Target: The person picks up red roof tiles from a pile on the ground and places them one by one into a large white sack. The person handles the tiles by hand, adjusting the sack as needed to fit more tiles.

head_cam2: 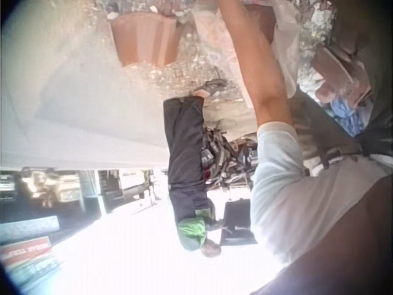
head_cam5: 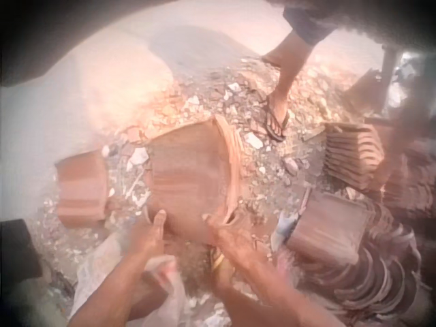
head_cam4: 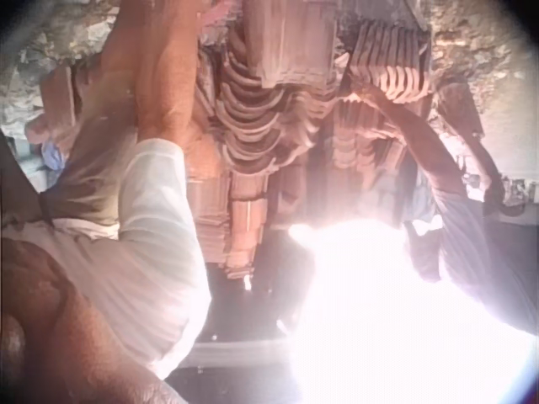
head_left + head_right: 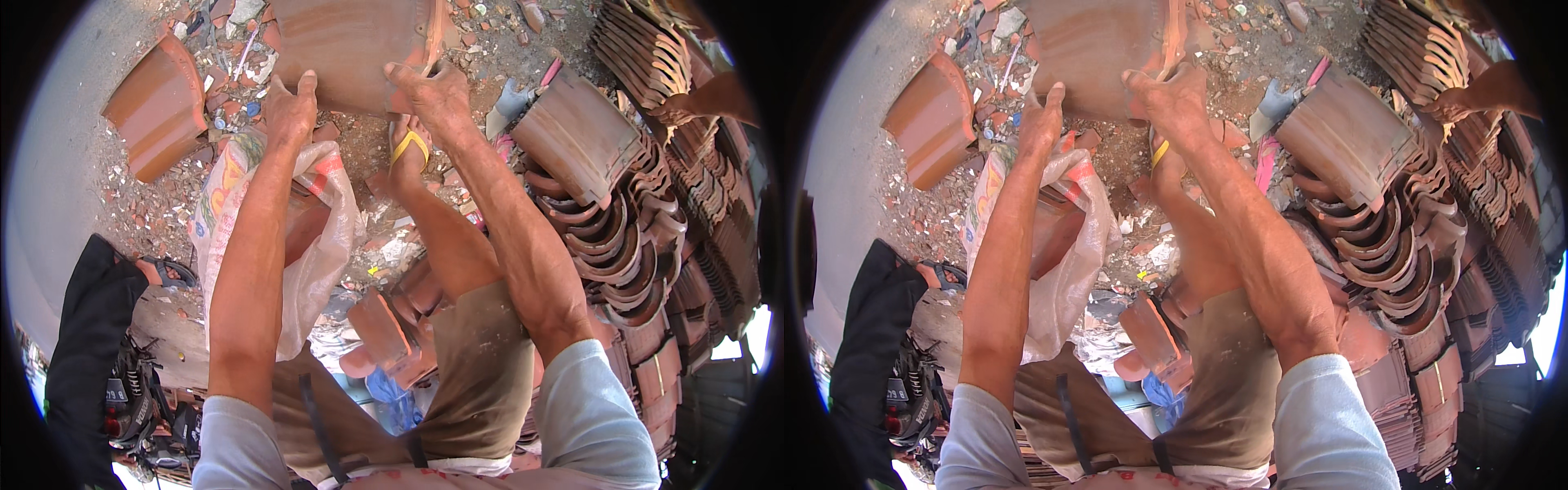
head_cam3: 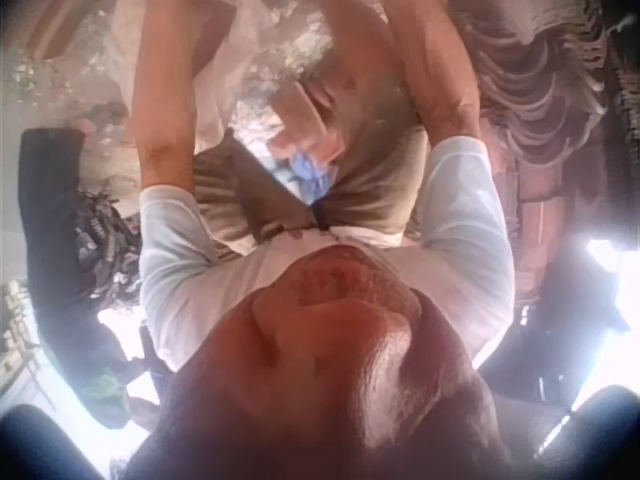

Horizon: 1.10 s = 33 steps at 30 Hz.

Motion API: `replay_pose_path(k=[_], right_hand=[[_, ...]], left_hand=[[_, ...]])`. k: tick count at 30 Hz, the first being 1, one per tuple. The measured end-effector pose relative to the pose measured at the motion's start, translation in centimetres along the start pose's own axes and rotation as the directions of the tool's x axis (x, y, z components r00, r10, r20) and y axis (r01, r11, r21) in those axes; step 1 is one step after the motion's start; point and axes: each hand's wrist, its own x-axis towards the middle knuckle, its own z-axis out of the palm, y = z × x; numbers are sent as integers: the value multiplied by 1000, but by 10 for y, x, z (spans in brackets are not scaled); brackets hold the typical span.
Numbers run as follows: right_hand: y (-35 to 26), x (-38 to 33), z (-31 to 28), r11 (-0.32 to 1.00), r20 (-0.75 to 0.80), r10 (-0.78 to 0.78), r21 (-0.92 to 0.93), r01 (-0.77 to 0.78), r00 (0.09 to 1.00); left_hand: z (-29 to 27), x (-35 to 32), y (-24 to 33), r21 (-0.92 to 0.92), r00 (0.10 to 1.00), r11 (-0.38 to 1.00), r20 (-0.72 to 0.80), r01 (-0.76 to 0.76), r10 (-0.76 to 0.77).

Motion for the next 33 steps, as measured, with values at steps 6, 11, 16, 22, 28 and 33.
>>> replay_pose_path(k=[6,11,16,22,28,33], right_hand=[[-5,-63,81,995,48,-74,65,71,996],[-38,-76,114,945,204,-228,-190,267,952],[-26,-41,84,830,591,9,-454,323,807],[-62,-98,36,925,204,32,-376,48,978],[-53,-135,53,951,247,87,-309,-6,965],[-11,-114,28,775,158,-70,-613,153,985]], left_hand=[[-41,-52,120,222,886,869,256,-443,386],[-82,-39,127,165,945,931,103,-324,311],[-112,-25,111,389,962,880,129,-272,241],[-99,-24,83,456,949,833,133,-313,284],[-102,-25,89,424,957,859,153,-288,245],[-119,-18,90,420,948,851,103,-316,302]])
